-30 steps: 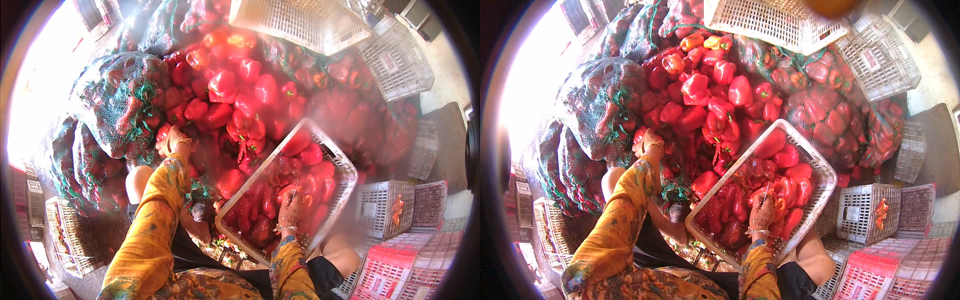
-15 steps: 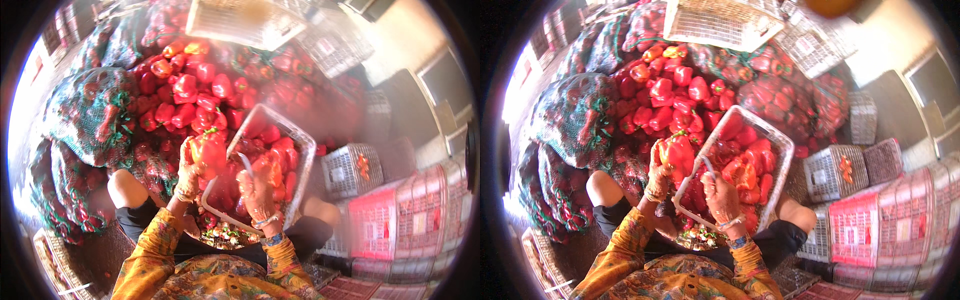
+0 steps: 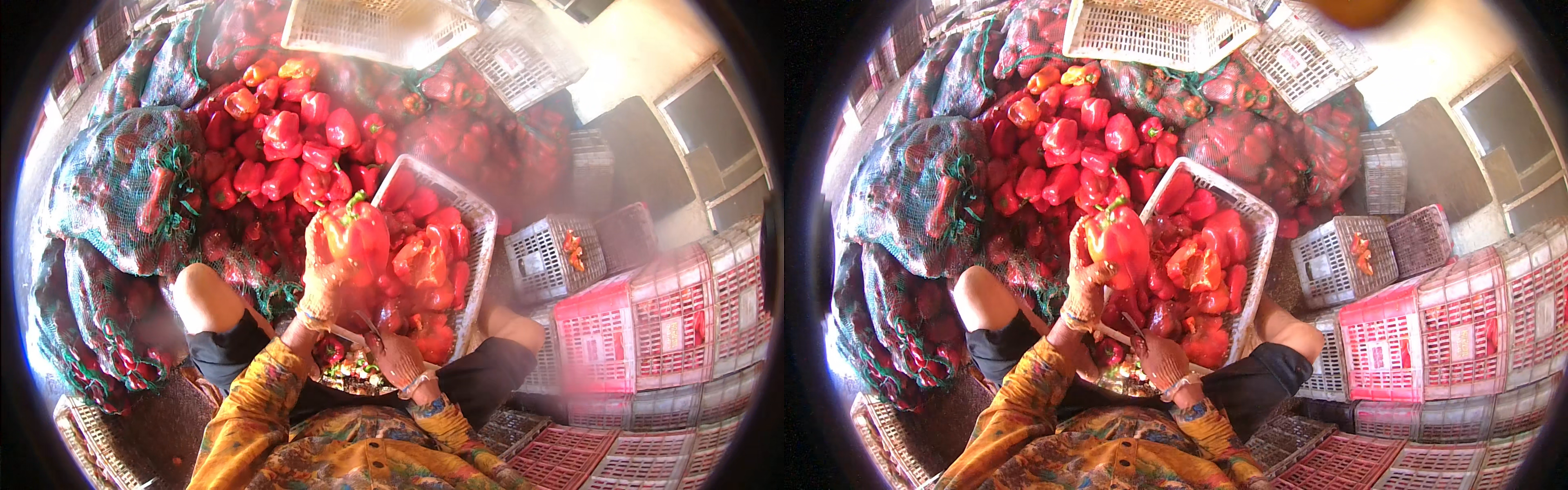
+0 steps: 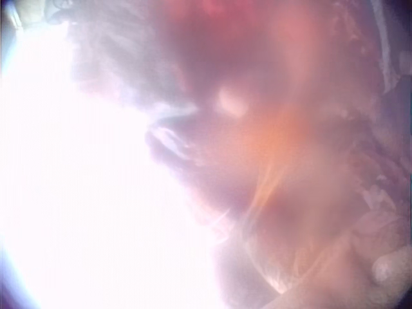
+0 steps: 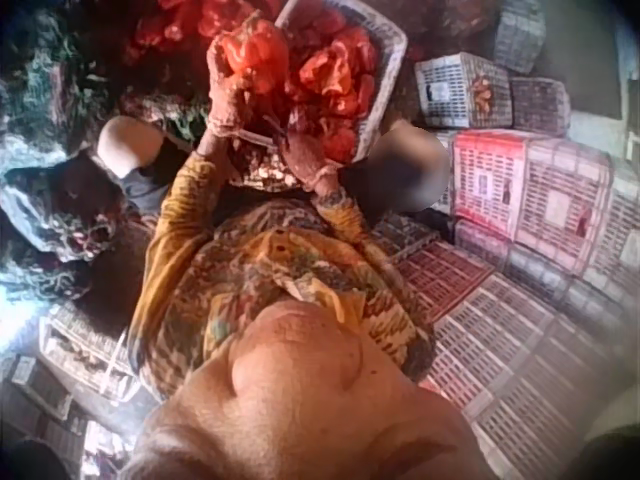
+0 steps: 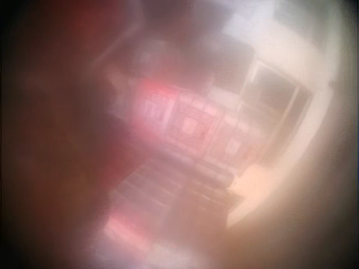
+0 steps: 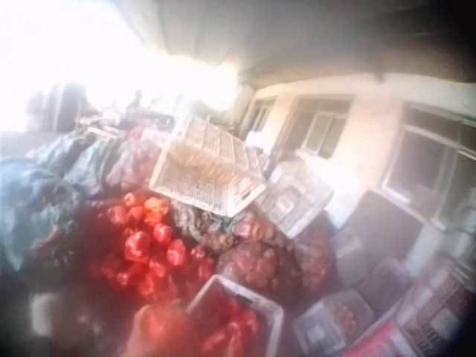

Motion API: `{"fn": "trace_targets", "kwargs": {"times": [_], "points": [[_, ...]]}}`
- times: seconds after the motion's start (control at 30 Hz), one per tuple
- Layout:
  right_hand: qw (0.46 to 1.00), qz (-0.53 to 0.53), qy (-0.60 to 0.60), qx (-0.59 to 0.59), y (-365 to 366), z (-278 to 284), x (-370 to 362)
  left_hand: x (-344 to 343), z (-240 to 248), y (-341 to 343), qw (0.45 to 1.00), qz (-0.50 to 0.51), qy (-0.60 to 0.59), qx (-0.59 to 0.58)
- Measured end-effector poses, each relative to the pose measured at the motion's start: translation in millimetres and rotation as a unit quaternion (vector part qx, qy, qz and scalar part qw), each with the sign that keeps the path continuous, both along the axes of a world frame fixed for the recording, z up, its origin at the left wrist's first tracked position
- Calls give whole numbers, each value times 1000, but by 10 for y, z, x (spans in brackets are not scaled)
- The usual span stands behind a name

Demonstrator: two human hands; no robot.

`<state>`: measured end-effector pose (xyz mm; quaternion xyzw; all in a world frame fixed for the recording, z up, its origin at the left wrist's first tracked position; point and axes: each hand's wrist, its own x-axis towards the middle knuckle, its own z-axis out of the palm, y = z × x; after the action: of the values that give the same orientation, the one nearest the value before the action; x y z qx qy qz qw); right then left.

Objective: The person picks up red peppers from a large pile and cleans them by hand, occasionally using a tool to remove stems or damaged parts.

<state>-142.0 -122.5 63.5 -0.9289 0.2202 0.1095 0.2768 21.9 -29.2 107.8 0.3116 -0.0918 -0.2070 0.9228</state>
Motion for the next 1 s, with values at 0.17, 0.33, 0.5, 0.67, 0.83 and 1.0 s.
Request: {"fn": "trace_targets", "kwargs": {"times": [0.17,0.33,0.5,0.67,0.83,1.0], "points": [[960,-161,-226,37,-287,635,203,106,-140,-5,997,-75,-12,16],[952,-45,-221,208,-676,897,636,-140,-284,-66,968,-243,9,67],[937,-77,-213,266,-811,500,303,-339,-380,-163,954,-275,-29,113],[942,4,-212,260,-880,335,126,-195,-537,-96,922,-380,4,75],[938,-6,-167,305,-925,262,-63,-189,-732,-136,888,-447,-31,100],[834,-54,-211,507,-891,163,-176,-312,-1154,-143,870,-441,217,32]]}}
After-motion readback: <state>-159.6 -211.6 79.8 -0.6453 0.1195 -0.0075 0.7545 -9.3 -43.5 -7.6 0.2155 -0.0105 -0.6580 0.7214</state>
